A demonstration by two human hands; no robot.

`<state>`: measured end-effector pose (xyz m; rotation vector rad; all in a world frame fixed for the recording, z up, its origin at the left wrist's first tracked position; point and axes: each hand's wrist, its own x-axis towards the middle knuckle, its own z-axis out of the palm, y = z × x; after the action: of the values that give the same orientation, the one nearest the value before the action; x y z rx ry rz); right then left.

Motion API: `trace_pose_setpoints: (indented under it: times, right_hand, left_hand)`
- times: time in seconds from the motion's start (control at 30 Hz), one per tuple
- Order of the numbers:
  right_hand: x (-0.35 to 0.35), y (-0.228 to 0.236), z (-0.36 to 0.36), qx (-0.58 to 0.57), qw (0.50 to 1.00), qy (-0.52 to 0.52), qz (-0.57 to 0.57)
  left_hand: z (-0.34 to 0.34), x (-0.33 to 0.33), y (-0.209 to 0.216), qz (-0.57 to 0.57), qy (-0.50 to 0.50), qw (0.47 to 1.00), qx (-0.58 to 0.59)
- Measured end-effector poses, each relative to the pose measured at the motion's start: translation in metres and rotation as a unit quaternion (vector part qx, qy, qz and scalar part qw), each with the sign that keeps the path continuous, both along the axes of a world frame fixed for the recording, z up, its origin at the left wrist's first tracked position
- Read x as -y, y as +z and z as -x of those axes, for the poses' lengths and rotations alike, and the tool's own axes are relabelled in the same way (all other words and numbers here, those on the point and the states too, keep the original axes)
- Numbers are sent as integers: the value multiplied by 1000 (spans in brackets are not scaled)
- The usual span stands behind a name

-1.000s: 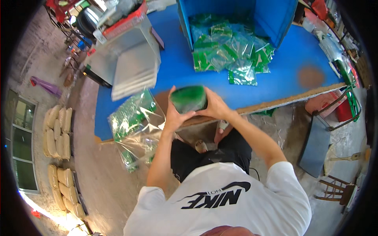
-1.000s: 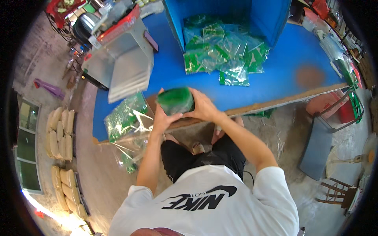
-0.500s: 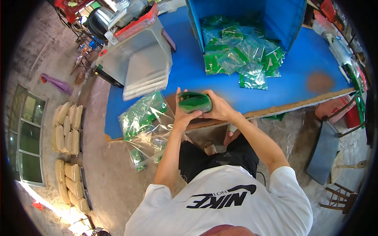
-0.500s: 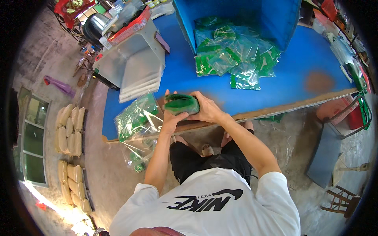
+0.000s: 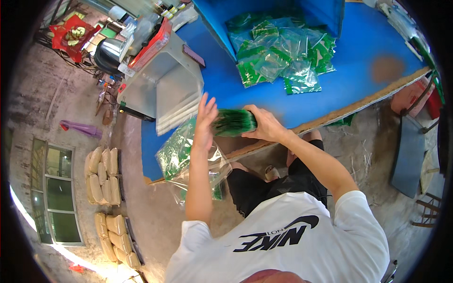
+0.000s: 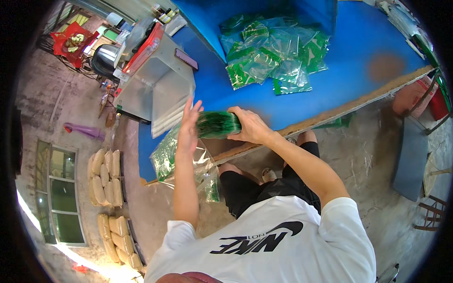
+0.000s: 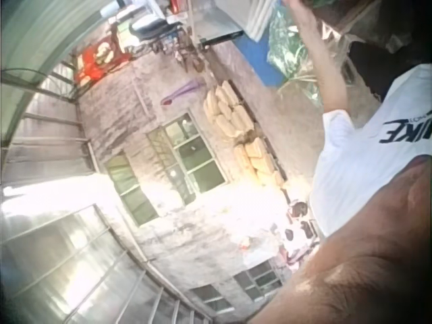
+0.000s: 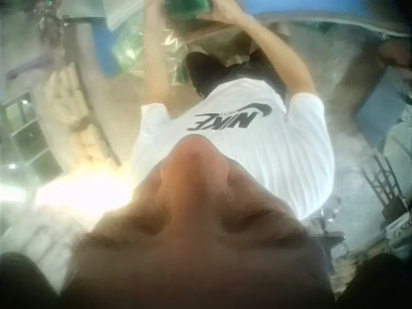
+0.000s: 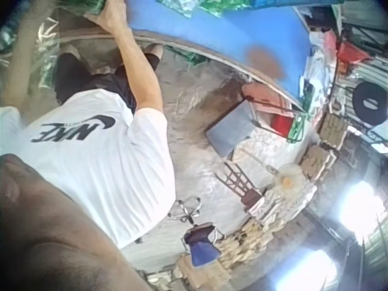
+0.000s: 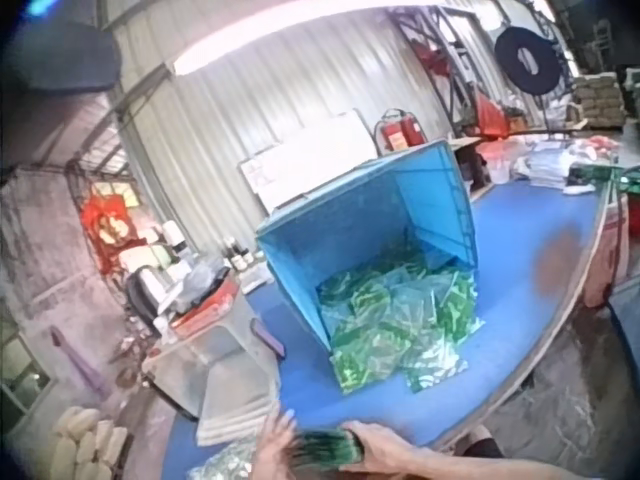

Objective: Counting small green packets and putting them into a larger plastic bag.

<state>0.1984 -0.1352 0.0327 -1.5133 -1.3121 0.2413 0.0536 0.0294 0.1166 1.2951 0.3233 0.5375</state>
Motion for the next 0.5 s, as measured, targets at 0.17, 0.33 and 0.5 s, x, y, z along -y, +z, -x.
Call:
trace_pose_setpoints:
  times: [0.17, 0.33, 0.5]
  right_hand:
    - [-1, -6, 1, 7, 1000, -15, -7]
    - [-2, -8, 0, -33, 999, -2, 26]
    - [-3, -11, -2, -31, 999, -1, 16]
  left_hand:
    - [-27, -7, 26, -196, -74, 953, -218]
    - [-29, -8, 31, -213, -93, 942, -241]
    - [-38, -19, 26, -179, -93, 947, -251]
